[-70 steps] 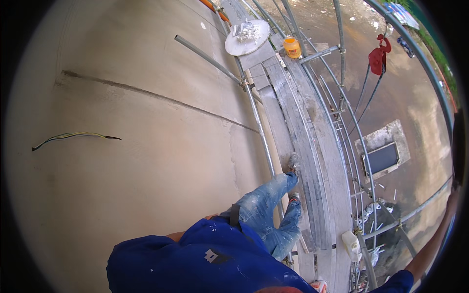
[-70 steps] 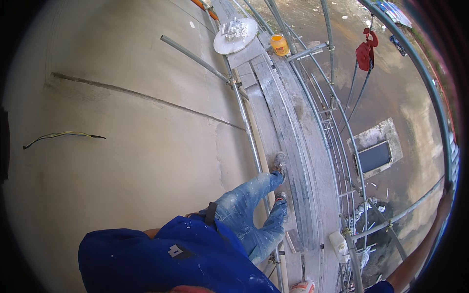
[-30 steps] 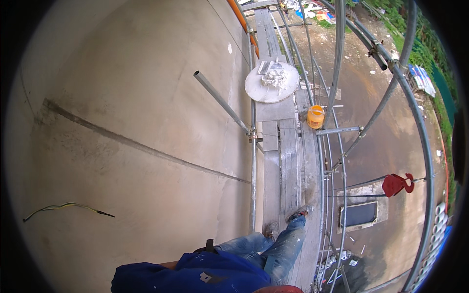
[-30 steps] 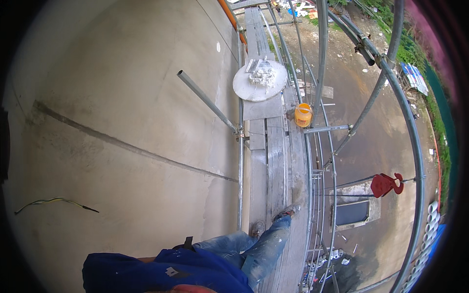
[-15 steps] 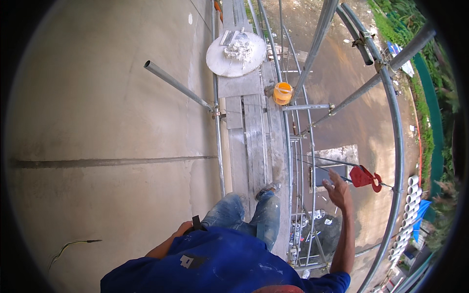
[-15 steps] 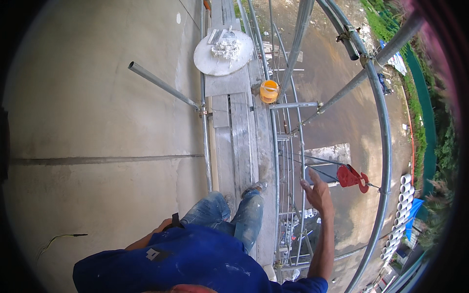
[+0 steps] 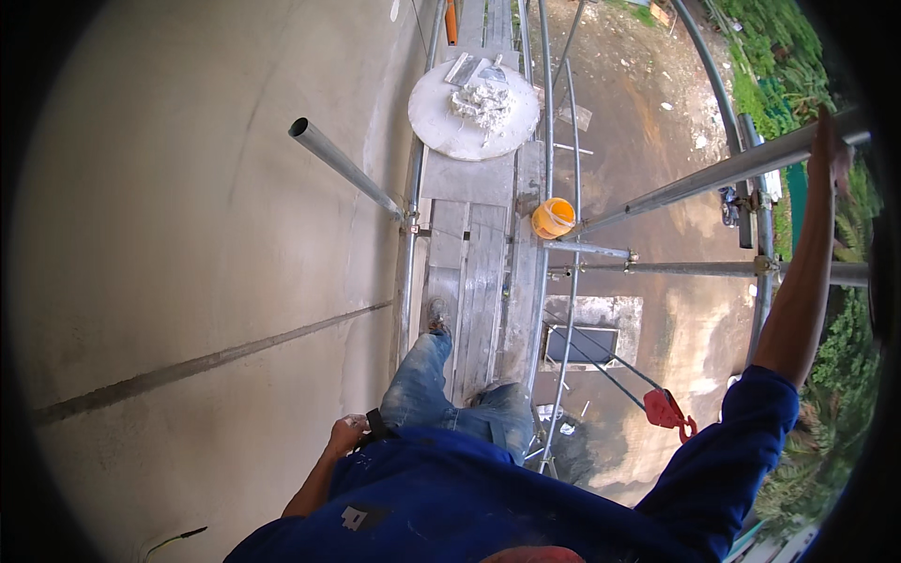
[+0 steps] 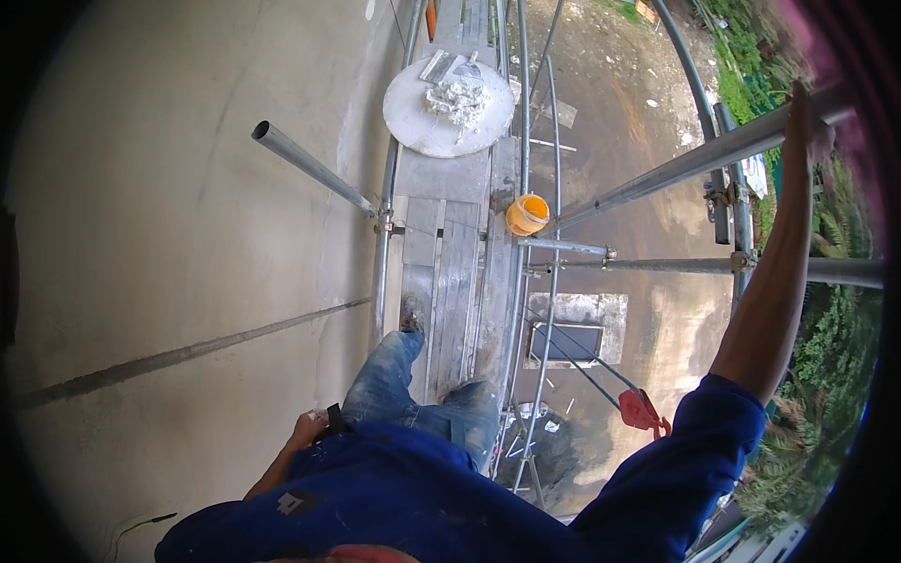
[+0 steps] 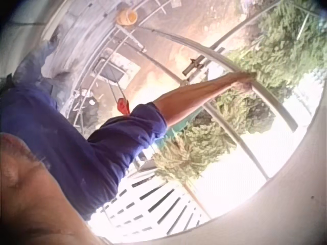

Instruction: The person scoops white plaster from a circular board using a trowel and applies it to a vertical wall surface. They repeatedly smooth the material with the trowel, working on different sections of the wall while standing on scaffolding.

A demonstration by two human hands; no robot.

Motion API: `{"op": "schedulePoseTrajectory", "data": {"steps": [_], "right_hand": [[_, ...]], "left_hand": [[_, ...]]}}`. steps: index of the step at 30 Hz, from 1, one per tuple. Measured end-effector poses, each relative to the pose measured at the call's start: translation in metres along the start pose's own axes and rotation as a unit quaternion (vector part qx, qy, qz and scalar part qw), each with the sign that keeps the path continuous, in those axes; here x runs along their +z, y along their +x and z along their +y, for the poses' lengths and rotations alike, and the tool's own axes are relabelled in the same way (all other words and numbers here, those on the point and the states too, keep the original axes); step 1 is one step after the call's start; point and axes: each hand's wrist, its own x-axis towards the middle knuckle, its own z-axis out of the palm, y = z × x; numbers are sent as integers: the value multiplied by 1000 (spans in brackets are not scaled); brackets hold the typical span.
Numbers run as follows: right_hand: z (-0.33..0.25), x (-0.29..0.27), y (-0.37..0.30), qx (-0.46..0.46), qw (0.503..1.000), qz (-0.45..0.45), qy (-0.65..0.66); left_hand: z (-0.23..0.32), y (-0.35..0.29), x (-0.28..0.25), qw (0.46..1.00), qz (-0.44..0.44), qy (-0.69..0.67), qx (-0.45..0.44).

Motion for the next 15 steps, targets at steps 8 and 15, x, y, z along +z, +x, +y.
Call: {"op": "schedulePoseTrajectory", "data": {"steps": [8, 15], "right_hand": [[-43, 28, -31, 85, 982, 158, 50], [-48, 25, -36, 78, 966, 203, 139]], "left_hand": [[228, 45, -8, 889, -268, 297, 223], [297, 98, -12, 838, -281, 394, 253]]}}
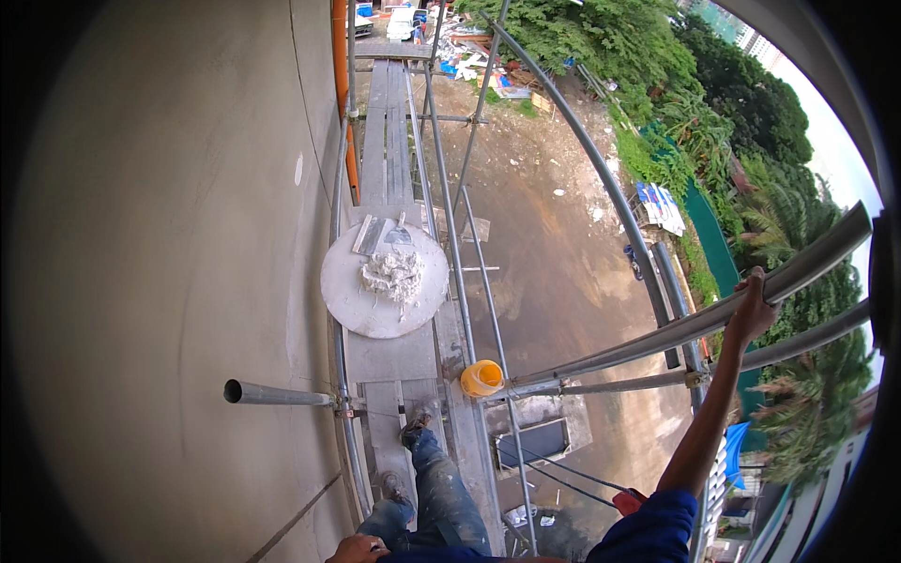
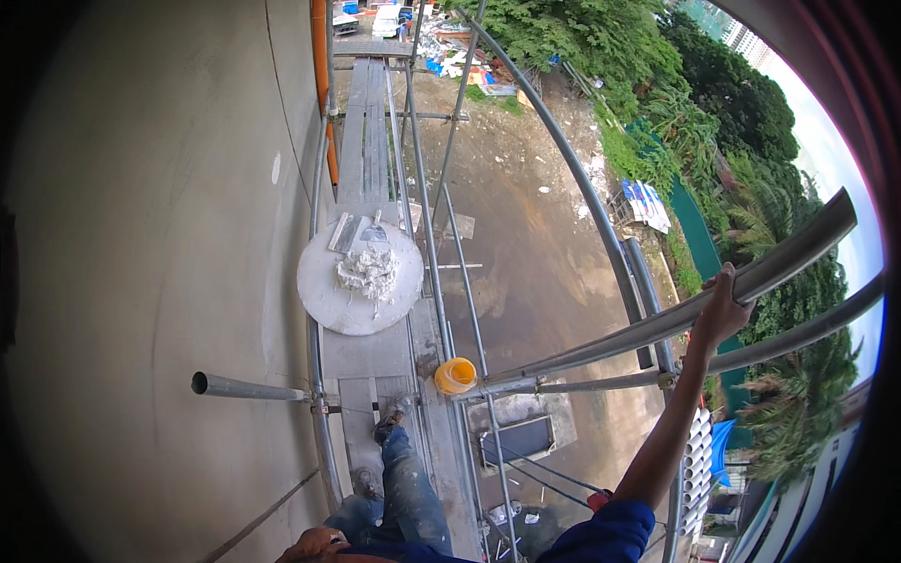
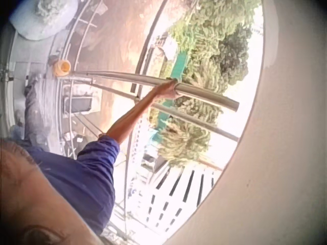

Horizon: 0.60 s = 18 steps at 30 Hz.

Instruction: The person scoops white plaster from a circular board using a trowel and applies it to a vertical wall surface. They repeatedly smooth the material with the trowel, working on different sections of the wall while standing on scaffolding.

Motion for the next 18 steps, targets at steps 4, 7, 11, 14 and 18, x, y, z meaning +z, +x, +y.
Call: {"op": "schedulePoseTrajectory", "data": {"steps": [4, 7, 11, 14, 18], "right_hand": [[20, -14, 4, 25, 999, 18, 36], [18, -22, -5, 62, 997, 27, 38], [18, -43, -9, 76, 993, 86, -39], [23, -49, -14, 82, 993, 80, -12], [35, -71, -19, 81, 991, 87, -54]], "left_hand": [[33, 0, -66, 992, 82, -94, -24], [60, 10, -104, 989, 100, -107, -32], [59, 72, -179, 997, -23, -55, -40], [52, 118, -214, 985, -13, -151, -85], [57, 176, -280, 885, 287, -354, -93]]}}
